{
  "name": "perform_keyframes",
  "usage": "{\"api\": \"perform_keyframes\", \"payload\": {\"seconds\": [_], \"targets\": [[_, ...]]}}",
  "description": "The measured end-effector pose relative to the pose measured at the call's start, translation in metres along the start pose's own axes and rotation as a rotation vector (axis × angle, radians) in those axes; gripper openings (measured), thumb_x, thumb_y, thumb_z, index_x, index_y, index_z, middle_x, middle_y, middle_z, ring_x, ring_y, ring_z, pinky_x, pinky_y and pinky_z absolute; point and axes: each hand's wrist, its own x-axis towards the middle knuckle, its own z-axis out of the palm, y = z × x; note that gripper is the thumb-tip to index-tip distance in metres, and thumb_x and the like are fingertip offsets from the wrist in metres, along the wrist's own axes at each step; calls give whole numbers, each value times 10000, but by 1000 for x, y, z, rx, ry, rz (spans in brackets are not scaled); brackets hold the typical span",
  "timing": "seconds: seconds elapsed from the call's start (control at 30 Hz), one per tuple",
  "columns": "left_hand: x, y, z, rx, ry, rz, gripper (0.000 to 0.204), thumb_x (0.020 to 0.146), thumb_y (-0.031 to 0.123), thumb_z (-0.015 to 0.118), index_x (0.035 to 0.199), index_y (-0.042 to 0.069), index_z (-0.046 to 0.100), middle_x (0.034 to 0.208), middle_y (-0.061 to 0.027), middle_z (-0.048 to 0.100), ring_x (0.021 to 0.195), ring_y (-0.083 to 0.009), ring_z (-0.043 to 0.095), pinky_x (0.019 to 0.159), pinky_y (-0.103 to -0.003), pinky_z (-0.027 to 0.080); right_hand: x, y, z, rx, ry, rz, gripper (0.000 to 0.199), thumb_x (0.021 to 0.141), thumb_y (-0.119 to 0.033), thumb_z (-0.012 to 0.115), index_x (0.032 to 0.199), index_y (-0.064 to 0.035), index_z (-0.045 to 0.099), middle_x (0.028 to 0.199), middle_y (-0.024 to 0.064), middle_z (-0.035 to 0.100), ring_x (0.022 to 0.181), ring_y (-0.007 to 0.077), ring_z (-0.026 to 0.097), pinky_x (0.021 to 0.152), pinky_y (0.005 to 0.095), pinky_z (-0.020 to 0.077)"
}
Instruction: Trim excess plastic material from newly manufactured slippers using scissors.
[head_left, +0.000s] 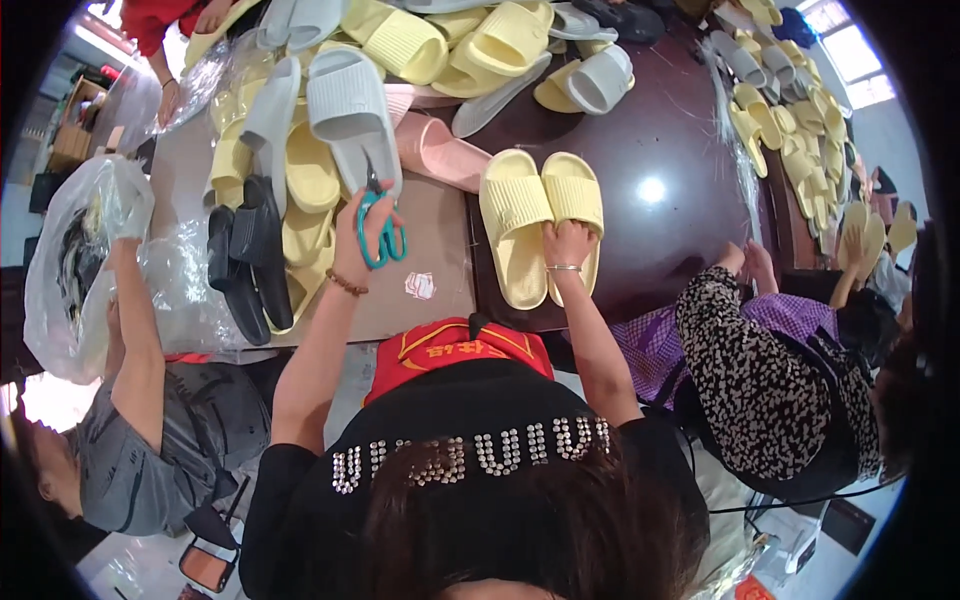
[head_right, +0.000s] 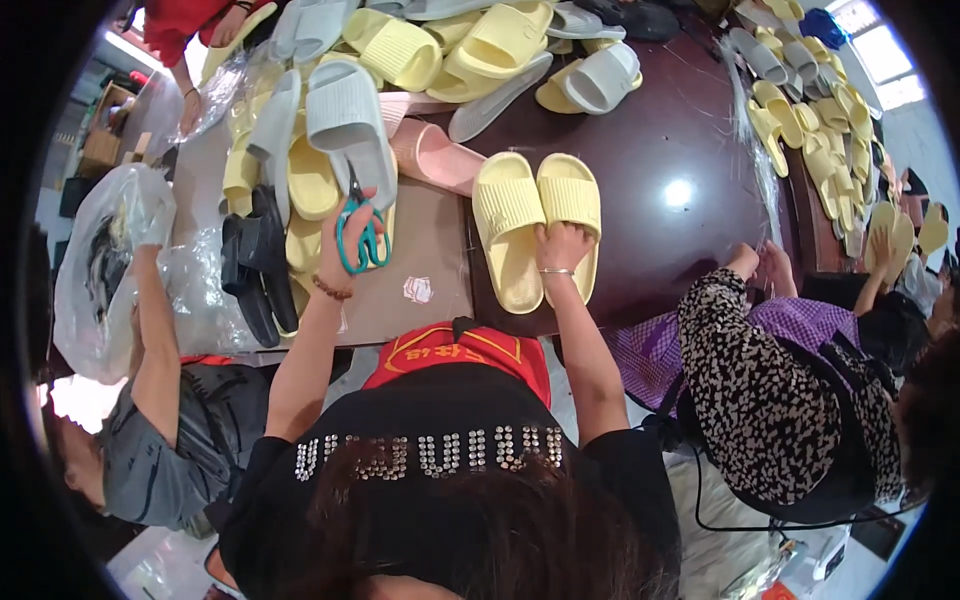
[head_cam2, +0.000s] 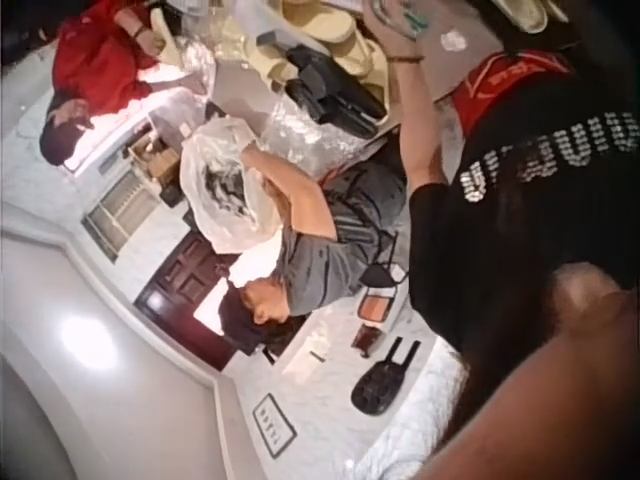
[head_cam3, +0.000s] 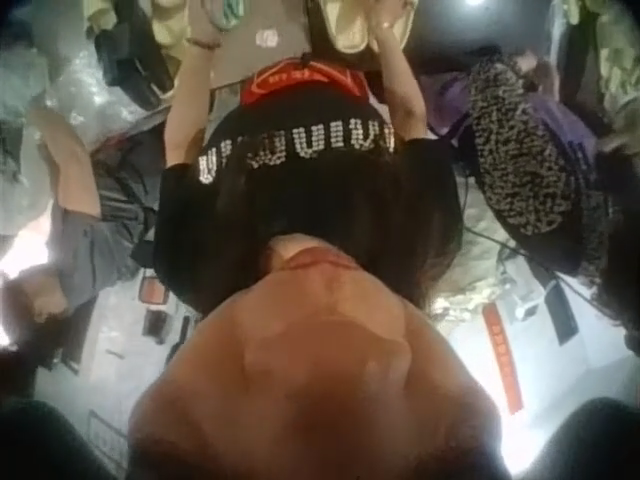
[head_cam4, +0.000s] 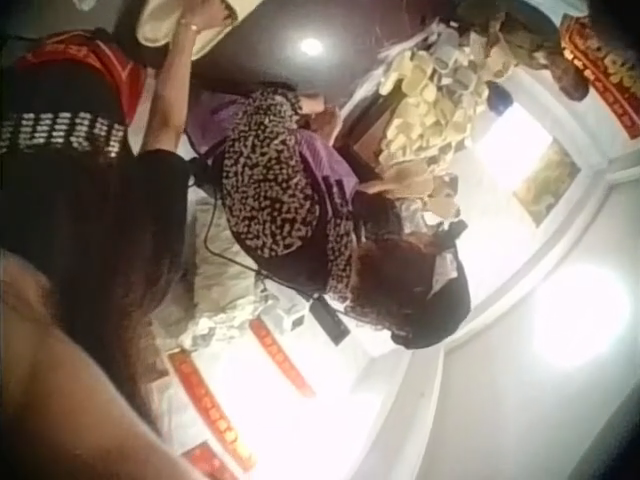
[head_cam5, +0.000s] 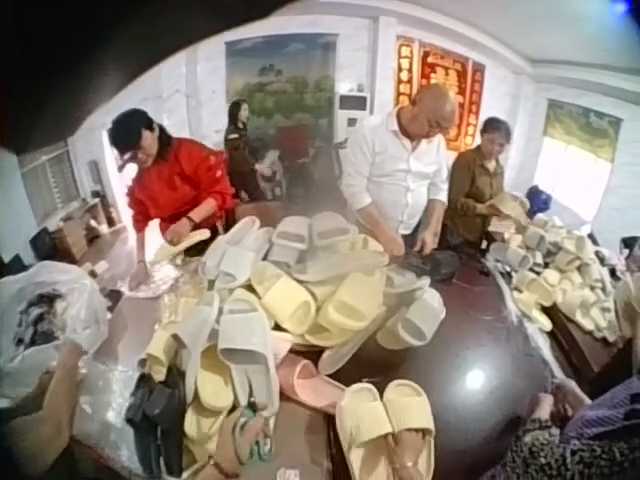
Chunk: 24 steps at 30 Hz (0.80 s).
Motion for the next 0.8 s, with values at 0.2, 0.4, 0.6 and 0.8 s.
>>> {"api": "perform_keyframes", "payload": {"seconds": [0.2,0.4,0.6,0.8], "targets": [[-22,-33,-3,0,1,-128,340,808,189,543,1088,5,483,662,-36,535,608,-94,521,533,-209,421,-11,21,23,63,-98,-122,325,813,-298,446,863,-14,595,922,183,569,835,326,533,766,436,393],[-29,-31,-8,33,81,-125,343,807,180,545,1093,5,474,662,-37,533,603,-99,520,534,-212,420,-48,6,-48,196,-207,-246,325,860,-278,386,1023,-27,514,973,165,554,856,319,535,718,427,430],[-31,-40,-22,33,59,-89,337,812,186,541,1091,9,476,668,-32,532,603,-90,513,534,-206,417,-86,-77,-28,503,-655,-823,344,872,-257,372,1120,-32,451,1098,160,492,990,311,475,829,380,393],[-6,-93,-24,991,-214,227,334,804,231,529,1090,66,481,696,-65,569,598,-199,553,526,-290,433,-109,-127,36,476,-1047,-1055,462,818,-327,483,1171,-34,432,1213,156,425,1116,276,414,934,340,330]]}}
